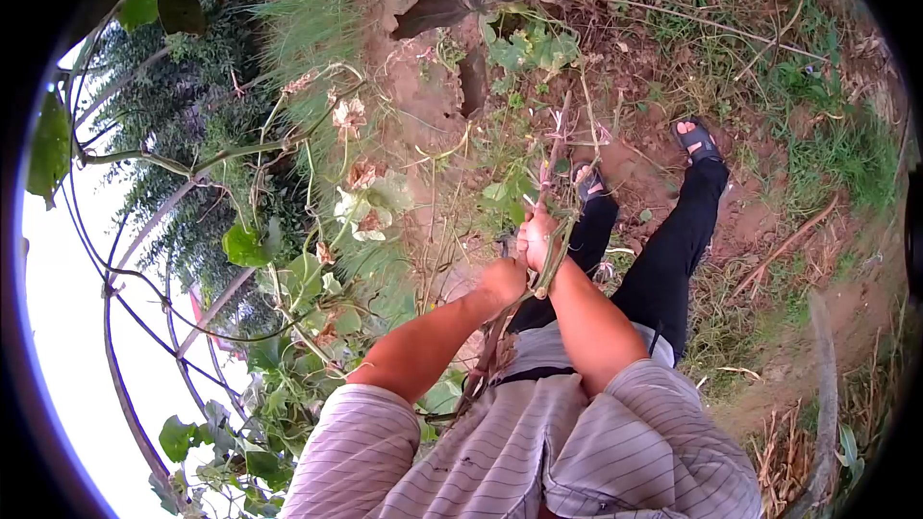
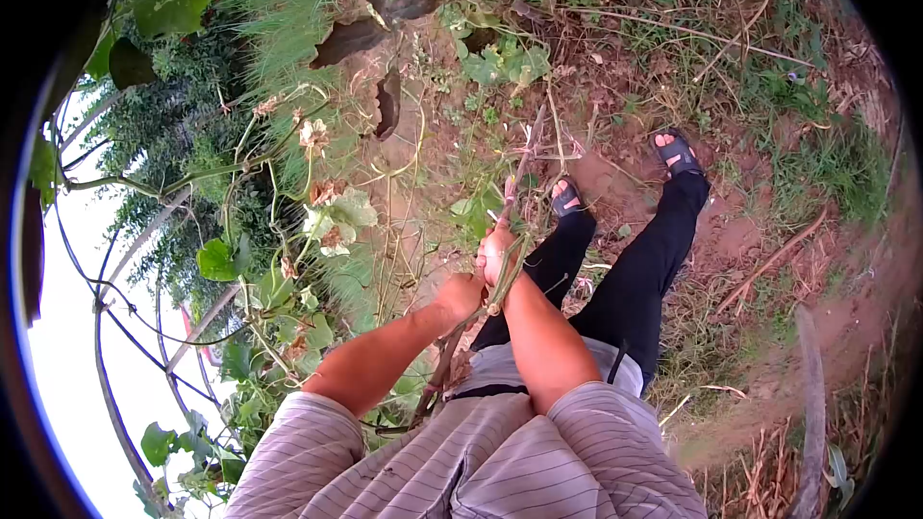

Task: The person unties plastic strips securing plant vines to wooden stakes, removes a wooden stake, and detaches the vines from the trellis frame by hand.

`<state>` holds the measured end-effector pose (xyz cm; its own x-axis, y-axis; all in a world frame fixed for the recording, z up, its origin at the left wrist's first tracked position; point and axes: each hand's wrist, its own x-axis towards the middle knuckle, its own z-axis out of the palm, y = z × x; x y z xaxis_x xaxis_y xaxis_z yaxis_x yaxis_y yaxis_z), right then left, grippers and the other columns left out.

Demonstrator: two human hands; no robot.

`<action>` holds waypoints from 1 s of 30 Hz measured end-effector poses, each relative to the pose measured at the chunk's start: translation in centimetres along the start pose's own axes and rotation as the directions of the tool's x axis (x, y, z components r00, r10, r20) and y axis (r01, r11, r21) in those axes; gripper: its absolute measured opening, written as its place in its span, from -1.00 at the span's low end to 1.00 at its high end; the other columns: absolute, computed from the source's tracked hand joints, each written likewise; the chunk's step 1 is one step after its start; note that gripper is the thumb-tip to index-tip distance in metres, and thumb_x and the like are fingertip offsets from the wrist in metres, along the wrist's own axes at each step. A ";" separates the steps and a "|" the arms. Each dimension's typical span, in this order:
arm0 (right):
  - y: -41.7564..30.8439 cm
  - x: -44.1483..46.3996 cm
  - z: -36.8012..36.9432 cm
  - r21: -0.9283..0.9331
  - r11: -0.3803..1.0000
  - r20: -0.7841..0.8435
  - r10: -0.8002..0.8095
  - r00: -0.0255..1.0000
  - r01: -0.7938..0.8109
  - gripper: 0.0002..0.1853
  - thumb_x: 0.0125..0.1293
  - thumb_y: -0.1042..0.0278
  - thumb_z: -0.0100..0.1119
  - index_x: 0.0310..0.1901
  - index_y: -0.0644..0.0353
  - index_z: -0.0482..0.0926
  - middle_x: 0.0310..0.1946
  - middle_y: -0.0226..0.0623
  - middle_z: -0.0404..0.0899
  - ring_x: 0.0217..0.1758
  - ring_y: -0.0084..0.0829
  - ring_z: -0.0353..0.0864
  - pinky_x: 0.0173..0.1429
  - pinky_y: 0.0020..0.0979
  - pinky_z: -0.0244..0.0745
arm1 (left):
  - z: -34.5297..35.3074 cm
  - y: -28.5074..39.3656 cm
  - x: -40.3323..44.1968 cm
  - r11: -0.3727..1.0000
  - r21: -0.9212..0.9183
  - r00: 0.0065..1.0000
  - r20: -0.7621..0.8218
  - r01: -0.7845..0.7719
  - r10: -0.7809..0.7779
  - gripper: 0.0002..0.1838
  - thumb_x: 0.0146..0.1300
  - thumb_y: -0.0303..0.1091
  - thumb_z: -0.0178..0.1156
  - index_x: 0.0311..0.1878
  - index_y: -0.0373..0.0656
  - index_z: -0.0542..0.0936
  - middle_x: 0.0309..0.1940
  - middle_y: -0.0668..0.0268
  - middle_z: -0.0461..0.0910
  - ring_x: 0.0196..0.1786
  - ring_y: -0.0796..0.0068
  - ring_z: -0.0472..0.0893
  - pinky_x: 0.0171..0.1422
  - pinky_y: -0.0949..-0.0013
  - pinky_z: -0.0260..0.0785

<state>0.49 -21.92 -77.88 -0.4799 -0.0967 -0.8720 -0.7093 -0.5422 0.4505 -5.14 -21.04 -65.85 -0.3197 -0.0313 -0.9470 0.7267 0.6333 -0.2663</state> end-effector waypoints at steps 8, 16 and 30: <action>-1.1 1.1 1.4 0.034 0.999 -0.029 -0.027 0.999 0.028 -0.50 0.52 -0.31 -0.22 -0.36 -0.06 0.35 -0.69 -0.50 0.22 -0.77 -0.53 0.12 -0.71 -0.43 -0.02 | -2.1 3.3 -1.4 1.000 0.011 0.999 0.033 -0.011 0.011 -0.34 0.58 0.02 -0.28 -0.24 -0.43 0.60 -0.57 -0.09 0.61 -0.54 0.01 0.67 -0.40 0.06 0.55; -1.6 1.5 2.1 -0.011 0.999 -0.081 -0.045 0.996 0.045 -0.50 0.54 -0.28 -0.24 -0.39 -0.05 0.34 -0.68 -0.52 0.21 -0.77 -0.53 0.10 -0.71 -0.44 -0.01 | -1.4 0.4 2.6 0.989 0.026 0.989 -0.024 -0.145 0.146 -0.43 0.56 -0.06 -0.20 -0.33 -0.39 0.56 -0.60 0.08 0.55 -0.72 0.16 0.55 -0.62 0.14 0.42; -3.1 1.9 2.5 0.007 0.999 -0.059 -0.036 0.998 0.036 -0.51 0.53 -0.28 -0.19 -0.37 -0.04 0.34 -0.71 -0.53 0.20 -0.77 -0.54 0.09 -0.71 -0.43 -0.02 | -1.7 0.5 4.0 0.891 0.209 0.909 -0.029 -0.402 0.417 -0.38 0.56 0.07 -0.19 -0.30 -0.34 0.57 -0.61 0.10 0.57 -0.70 0.19 0.58 -0.58 0.14 0.45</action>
<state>0.48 -18.29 -80.48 -0.4233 -0.1260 -0.8972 -0.7297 -0.5395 0.4201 -7.06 -19.56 -69.45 -0.0055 0.2581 -0.9661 0.9034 0.4156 0.1059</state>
